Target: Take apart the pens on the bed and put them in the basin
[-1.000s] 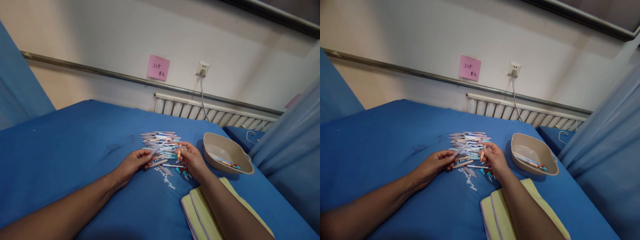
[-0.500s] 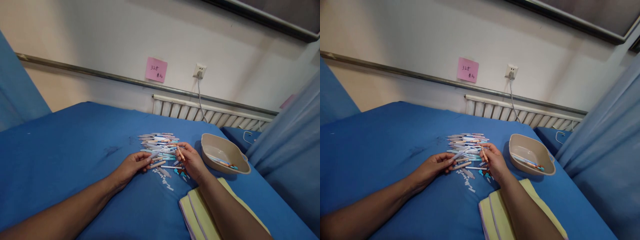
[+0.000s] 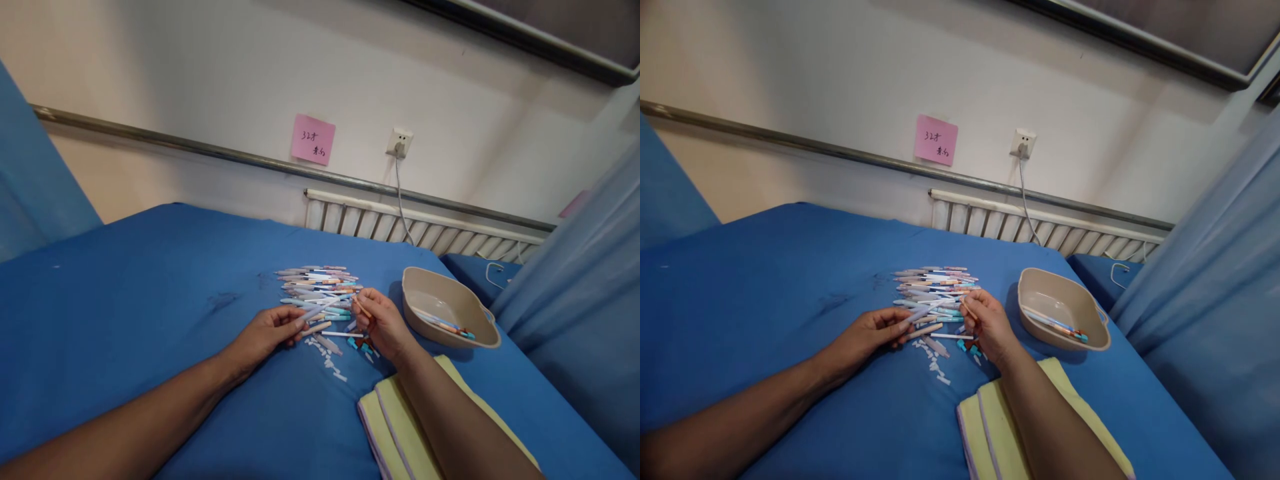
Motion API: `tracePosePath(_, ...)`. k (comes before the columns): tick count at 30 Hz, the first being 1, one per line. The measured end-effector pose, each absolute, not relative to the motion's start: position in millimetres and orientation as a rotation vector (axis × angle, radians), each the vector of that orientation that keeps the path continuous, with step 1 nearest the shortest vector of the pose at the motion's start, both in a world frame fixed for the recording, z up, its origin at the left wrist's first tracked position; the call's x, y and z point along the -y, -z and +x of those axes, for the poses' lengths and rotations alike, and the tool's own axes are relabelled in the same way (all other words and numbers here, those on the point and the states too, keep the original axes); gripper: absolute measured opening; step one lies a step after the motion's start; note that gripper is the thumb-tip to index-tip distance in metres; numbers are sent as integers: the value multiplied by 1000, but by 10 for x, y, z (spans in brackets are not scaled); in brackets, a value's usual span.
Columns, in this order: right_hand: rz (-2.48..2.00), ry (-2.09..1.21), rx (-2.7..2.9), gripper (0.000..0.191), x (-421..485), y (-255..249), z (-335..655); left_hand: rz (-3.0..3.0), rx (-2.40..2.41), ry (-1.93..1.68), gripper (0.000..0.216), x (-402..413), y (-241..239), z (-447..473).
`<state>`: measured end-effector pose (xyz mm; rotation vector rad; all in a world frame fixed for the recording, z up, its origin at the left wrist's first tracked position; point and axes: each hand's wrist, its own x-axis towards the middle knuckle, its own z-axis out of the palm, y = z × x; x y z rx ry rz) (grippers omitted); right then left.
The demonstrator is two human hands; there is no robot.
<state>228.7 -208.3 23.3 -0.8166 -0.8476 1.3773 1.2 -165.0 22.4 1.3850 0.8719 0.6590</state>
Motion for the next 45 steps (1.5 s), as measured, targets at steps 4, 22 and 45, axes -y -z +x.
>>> tracePosePath(4, -801, -1377, 840, 24, 2099, -253, 2270, 1403, -871, -658, 37, 1665, -246, 13)
tracePosePath(22, -780, -1486, 771, 23, 2093, -211, 2299, 1450, -901, -632, 36, 1690, -246, 24)
tracePosePath(45, -971, -1055, 990, 22, 2011, -98, 2325, 1448, -904, -634, 37, 1682, -246, 20)
